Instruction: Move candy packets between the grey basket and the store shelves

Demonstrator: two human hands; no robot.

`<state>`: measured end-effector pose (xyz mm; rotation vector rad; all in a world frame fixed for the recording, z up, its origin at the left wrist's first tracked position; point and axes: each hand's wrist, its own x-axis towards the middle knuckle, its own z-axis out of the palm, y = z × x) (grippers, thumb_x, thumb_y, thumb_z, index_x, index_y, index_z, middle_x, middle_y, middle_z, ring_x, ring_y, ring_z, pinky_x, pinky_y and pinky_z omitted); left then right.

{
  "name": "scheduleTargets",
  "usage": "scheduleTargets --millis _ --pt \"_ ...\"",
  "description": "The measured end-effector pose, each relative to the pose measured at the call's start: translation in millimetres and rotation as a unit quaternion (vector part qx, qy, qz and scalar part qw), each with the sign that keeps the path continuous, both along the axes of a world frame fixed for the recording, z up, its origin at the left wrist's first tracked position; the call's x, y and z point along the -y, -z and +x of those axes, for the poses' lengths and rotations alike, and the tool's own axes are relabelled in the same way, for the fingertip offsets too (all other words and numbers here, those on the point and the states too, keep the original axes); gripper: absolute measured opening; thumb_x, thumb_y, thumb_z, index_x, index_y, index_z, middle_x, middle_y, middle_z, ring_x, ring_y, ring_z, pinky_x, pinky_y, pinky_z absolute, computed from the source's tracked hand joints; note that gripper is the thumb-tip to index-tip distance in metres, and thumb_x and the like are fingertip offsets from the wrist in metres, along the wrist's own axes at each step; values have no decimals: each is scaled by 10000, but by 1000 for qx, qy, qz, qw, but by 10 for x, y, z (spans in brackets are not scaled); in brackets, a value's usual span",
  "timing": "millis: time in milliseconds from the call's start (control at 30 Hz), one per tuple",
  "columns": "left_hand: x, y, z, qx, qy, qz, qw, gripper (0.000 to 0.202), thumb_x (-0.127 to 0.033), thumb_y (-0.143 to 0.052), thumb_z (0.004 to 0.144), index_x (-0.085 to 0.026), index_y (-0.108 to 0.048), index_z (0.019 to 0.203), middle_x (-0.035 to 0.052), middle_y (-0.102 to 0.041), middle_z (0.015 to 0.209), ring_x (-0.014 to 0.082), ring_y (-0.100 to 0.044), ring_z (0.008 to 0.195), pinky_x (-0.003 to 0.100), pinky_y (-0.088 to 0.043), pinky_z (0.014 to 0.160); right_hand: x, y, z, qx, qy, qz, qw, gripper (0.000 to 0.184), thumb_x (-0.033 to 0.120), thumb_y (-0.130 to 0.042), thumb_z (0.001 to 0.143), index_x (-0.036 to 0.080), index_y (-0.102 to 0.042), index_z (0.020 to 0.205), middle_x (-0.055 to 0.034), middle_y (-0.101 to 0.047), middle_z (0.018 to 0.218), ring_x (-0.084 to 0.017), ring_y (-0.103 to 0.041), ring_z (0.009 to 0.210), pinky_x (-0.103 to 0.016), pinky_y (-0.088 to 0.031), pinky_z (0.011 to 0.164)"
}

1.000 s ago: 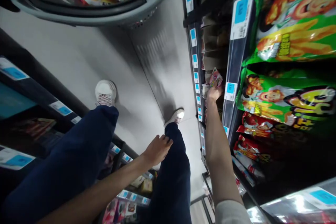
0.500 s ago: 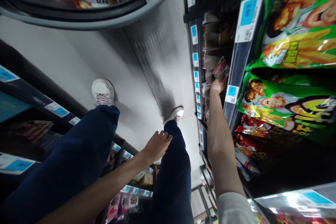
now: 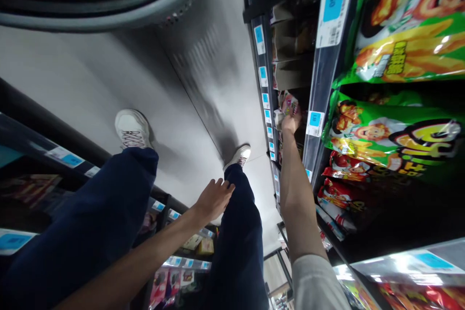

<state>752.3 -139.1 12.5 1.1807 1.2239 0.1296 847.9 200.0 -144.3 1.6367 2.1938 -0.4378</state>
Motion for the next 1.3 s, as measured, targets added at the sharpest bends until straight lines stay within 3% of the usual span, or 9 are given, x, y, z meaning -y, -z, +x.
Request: scheduleTargets --millis 133,333,433,567,700,833,967,1100,1300 --pt "6 4 26 -2 7 2 1000 404 -125 -515 919 -67 -556 1316 174 -623 1148 321 -570 1096 453 -457 910 106 -27 -92 -56 13 18 998 381 231 -481 1004 132 -595 1354 -136 -639 1303 -220 -600 1201 -346 -447 1055" --pt "5 0 14 -4 15 -3 1000 383 -119 -488 936 -82 -561 1310 172 -628 1153 314 -572 1104 438 -454 901 320 -109 -64 -145 23 28 989 415 184 -444 950 57 -615 1306 -159 -670 1241 -224 -627 1161 -328 -462 1050" --pt "-10 -2 -1 -5 20 -5 1000 380 -130 -487 946 -85 -557 1316 176 -623 1177 316 -566 1119 433 -450 903 601 -216 134 -152 -16 92 984 486 201 -359 945 105 -551 1381 -127 -622 1329 -203 -583 1241 -335 -432 1100" --pt "-15 2 -1 -6 29 -2 1000 401 -152 -525 937 -83 -542 1332 180 -618 1188 320 -561 1126 429 -444 900 1117 -383 533 -93 -74 37 992 560 141 -347 869 115 -538 1395 -125 -603 1351 -186 -560 1274 -304 -418 1115" --pt "-2 7 12 -11 40 -1 999 420 -165 -558 927 -82 -537 1338 183 -617 1189 321 -560 1128 429 -441 905 1401 -444 918 -20 17 41 999 589 108 -376 815 116 -578 1369 -140 -625 1324 -215 -580 1253 -332 -430 1109" --pt "11 1 25 -9 51 -4 999 402 -145 -522 942 -75 -542 1337 181 -621 1190 326 -557 1142 440 -443 917 1246 -408 1200 42 142 125 981 587 107 -350 853 55 -519 1414 -208 -598 1335 -262 -583 1253 -387 -437 1097" --pt "25 -7 19 -14 68 -4 998 403 -125 -520 939 -79 -538 1339 178 -621 1193 320 -560 1140 435 -438 918 853 -326 1382 98 202 130 966 508 137 -365 902 16 -546 1361 -285 -597 1284 -328 -596 1218 -493 -441 1072" --pt "36 -10 27 -19 63 -4 998 386 -124 -522 943 -80 -547 1326 178 -621 1188 321 -560 1137 434 -431 913 636 -222 1452 109 191 60 974 410 165 -468 912 50 -627 1272 -257 -633 1238 -309 -619 1169 -457 -460 1052" --pt "48 -4 100 -20 46 -2 999 375 -105 -520 925 -83 -562 1296 177 -627 1168 318 -562 1117 433 -432 897 670 -209 1483 81 125 -53 987 423 94 -571 874 184 -654 1279 -115 -709 1134 -223 -665 1002 -360 -512 947"
